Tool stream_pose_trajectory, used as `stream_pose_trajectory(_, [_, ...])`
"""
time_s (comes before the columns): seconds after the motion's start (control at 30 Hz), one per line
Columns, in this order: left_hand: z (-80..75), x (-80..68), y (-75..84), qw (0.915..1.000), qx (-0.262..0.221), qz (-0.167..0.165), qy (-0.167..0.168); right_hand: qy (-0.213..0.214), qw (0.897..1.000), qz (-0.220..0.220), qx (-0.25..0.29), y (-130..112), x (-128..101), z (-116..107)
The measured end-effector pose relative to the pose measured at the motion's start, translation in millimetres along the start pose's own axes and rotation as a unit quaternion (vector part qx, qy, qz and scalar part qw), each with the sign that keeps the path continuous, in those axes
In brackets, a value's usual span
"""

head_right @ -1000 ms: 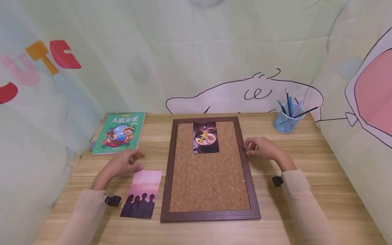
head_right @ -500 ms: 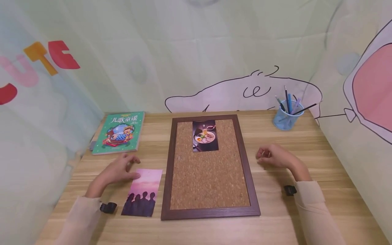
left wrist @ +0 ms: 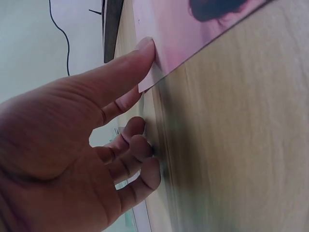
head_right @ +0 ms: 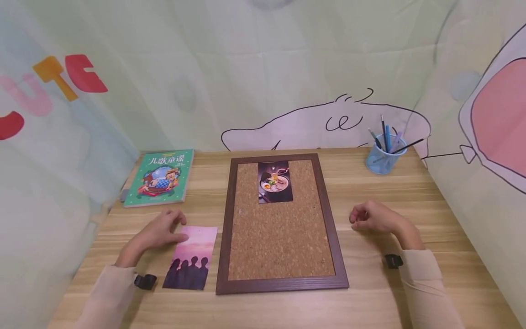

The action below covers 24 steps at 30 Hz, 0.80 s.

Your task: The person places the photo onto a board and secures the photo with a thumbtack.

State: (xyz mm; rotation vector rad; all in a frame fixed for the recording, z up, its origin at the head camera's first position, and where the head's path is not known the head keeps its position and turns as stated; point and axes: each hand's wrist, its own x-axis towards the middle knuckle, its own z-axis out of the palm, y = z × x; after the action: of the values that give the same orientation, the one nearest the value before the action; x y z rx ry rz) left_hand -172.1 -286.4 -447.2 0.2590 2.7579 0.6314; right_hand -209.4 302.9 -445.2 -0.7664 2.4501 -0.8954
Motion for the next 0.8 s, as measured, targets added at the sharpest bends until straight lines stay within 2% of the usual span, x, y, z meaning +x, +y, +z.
stream_pose_trajectory(0.27, [-0.5, -0.2, 1.7, 0.9997, -0.006, 0.019, -0.011, 0.002, 1.0, -0.005, -0.006, 0, 1, 2])
stream_pose_trajectory(0.5, [0.2, 2.1, 0.0, 0.998, -0.028, 0.053, -0.022, 0.002, 1.0, -0.015, -0.018, 0, 4, 4])
stream_pose_trajectory(0.8, [-1.7, 4.4, 1.2, 0.9951, -0.054, 0.061, -0.056, 0.005, 0.999, -0.044, -0.021, -4, 11, 1])
